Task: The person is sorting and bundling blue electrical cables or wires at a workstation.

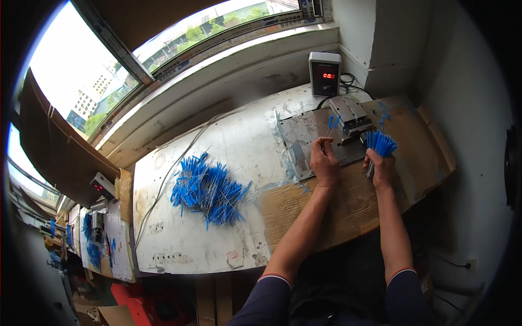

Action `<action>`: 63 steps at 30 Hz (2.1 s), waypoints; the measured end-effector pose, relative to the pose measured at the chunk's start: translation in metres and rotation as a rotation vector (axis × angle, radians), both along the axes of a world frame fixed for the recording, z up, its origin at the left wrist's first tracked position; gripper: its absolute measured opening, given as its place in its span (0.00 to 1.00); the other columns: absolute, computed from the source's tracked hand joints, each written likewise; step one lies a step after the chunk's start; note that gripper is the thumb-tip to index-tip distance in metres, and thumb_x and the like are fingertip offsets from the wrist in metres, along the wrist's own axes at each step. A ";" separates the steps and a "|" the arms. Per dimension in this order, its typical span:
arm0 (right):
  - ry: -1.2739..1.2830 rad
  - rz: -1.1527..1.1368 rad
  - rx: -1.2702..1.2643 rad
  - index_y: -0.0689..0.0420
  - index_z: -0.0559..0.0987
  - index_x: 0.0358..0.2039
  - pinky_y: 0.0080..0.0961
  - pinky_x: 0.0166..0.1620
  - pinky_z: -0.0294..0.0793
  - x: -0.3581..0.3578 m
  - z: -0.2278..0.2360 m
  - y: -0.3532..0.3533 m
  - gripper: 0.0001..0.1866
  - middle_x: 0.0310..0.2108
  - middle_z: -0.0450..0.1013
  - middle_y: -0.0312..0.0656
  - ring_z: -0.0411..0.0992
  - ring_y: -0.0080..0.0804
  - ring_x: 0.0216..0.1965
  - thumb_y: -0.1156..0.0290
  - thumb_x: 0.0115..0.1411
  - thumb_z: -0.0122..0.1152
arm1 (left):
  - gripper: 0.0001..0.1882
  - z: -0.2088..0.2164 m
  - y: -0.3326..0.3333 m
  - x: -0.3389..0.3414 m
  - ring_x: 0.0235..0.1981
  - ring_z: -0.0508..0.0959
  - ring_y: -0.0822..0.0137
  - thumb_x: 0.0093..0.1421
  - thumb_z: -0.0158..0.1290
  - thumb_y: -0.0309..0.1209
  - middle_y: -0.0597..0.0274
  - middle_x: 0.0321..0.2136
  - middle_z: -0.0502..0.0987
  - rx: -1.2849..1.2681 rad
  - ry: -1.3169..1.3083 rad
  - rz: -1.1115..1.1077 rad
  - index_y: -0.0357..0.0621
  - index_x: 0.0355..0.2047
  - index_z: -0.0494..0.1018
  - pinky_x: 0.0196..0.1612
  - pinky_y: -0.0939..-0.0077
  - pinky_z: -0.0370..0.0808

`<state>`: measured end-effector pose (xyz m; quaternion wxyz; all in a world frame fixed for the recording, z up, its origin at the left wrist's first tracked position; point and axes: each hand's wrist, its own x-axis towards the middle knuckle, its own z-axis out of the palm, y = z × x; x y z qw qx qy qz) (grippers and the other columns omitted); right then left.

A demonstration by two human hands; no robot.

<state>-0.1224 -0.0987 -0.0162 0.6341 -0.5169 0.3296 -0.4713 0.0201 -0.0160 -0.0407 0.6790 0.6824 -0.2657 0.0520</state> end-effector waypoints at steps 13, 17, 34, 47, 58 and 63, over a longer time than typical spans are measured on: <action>0.032 0.041 0.043 0.57 0.76 0.30 0.25 0.27 0.73 -0.001 0.009 0.003 0.06 0.22 0.72 0.36 0.71 0.25 0.21 0.70 0.58 0.63 | 0.09 0.177 -0.002 0.360 0.65 0.67 0.42 0.69 0.47 0.31 0.35 0.62 0.69 0.420 -0.618 0.355 0.38 0.40 0.73 0.68 0.56 0.63; 0.105 0.003 0.098 0.56 0.75 0.29 0.24 0.26 0.72 0.003 0.007 0.000 0.07 0.22 0.71 0.36 0.70 0.24 0.21 0.69 0.59 0.63 | 0.09 0.217 -0.025 0.457 0.65 0.68 0.46 0.69 0.47 0.32 0.39 0.61 0.71 0.577 -0.629 0.441 0.41 0.38 0.74 0.67 0.57 0.65; 0.293 -0.007 0.228 0.58 0.75 0.33 0.24 0.27 0.72 0.014 0.012 -0.002 0.03 0.23 0.71 0.35 0.71 0.23 0.21 0.75 0.61 0.59 | 0.11 0.184 -0.132 0.545 0.74 0.52 0.40 0.67 0.46 0.35 0.27 0.71 0.51 0.575 -0.637 0.438 0.46 0.42 0.77 0.74 0.57 0.53; 0.302 -0.090 0.259 0.58 0.76 0.35 0.23 0.27 0.73 0.023 0.013 0.000 0.03 0.24 0.72 0.34 0.71 0.21 0.22 0.78 0.61 0.62 | 0.14 0.181 -0.189 0.522 0.61 0.71 0.41 0.68 0.47 0.40 0.34 0.58 0.71 0.717 -0.724 0.436 0.54 0.46 0.79 0.62 0.51 0.70; 0.238 -0.098 0.224 0.60 0.75 0.31 0.24 0.24 0.73 0.023 0.004 0.000 0.03 0.22 0.72 0.37 0.70 0.23 0.18 0.81 0.60 0.60 | 0.15 0.172 -0.179 0.520 0.51 0.79 0.42 0.71 0.44 0.39 0.44 0.48 0.79 0.607 -0.891 0.510 0.50 0.53 0.70 0.52 0.44 0.75; 0.220 -0.115 0.220 0.60 0.75 0.30 0.23 0.23 0.73 0.020 0.006 0.000 0.03 0.22 0.72 0.37 0.71 0.23 0.19 0.81 0.60 0.60 | 0.16 0.186 -0.186 0.510 0.54 0.76 0.44 0.70 0.46 0.38 0.41 0.51 0.77 0.794 -0.738 0.416 0.46 0.52 0.73 0.54 0.47 0.75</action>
